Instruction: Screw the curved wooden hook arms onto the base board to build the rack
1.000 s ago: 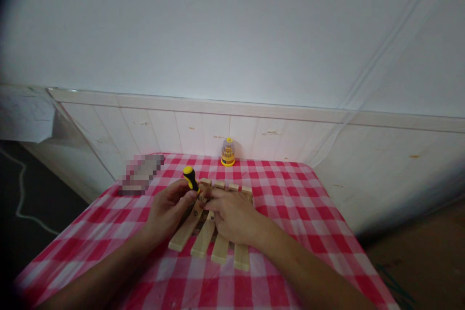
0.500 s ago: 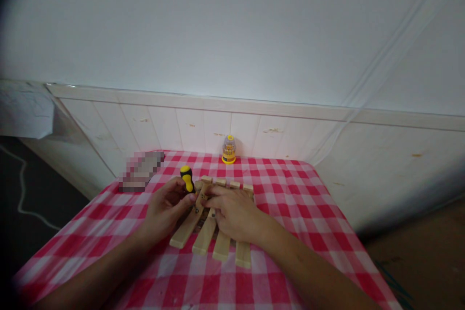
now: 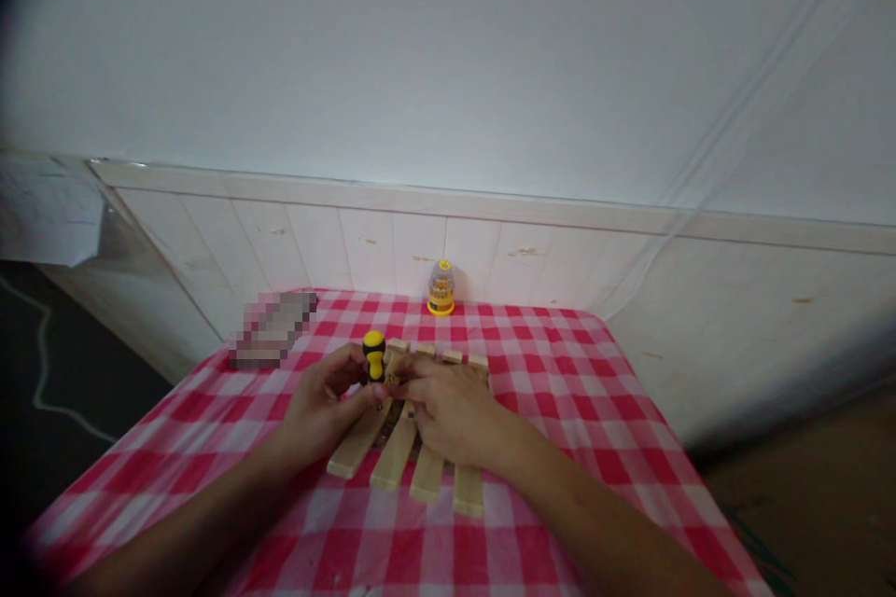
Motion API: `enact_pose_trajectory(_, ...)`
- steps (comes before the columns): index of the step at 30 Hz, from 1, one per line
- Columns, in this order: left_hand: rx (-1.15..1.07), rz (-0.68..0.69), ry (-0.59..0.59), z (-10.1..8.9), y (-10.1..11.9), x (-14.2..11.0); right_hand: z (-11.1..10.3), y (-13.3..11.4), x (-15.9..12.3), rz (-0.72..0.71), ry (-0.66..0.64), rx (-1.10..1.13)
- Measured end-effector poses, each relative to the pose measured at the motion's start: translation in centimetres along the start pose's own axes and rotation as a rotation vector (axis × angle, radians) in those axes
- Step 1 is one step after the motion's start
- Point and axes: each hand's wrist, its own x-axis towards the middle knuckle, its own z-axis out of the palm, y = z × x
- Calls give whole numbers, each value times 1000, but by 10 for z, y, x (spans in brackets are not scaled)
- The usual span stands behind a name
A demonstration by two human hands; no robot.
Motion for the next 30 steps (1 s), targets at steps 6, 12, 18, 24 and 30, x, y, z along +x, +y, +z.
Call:
enact_pose_trajectory(6,-81,-73,-98,-5,0,2,1,2,0,-8,25,12)
enact_pose_trajectory(12,-174,-131,-179,-8,-4,-1,-4,-4,0,5,-12,11)
enact_pose_trajectory(18,-230,-48,72,4,5,4,-4,-3,-1,0,-2,29)
enact_pose_trajectory(24,-181,-29,211,11,6,10,-1,-1,0,-3,4,38)
enact_pose_trajectory(30,-109,1,177,7,-4,9,-3,-3,0,-5,-2,37)
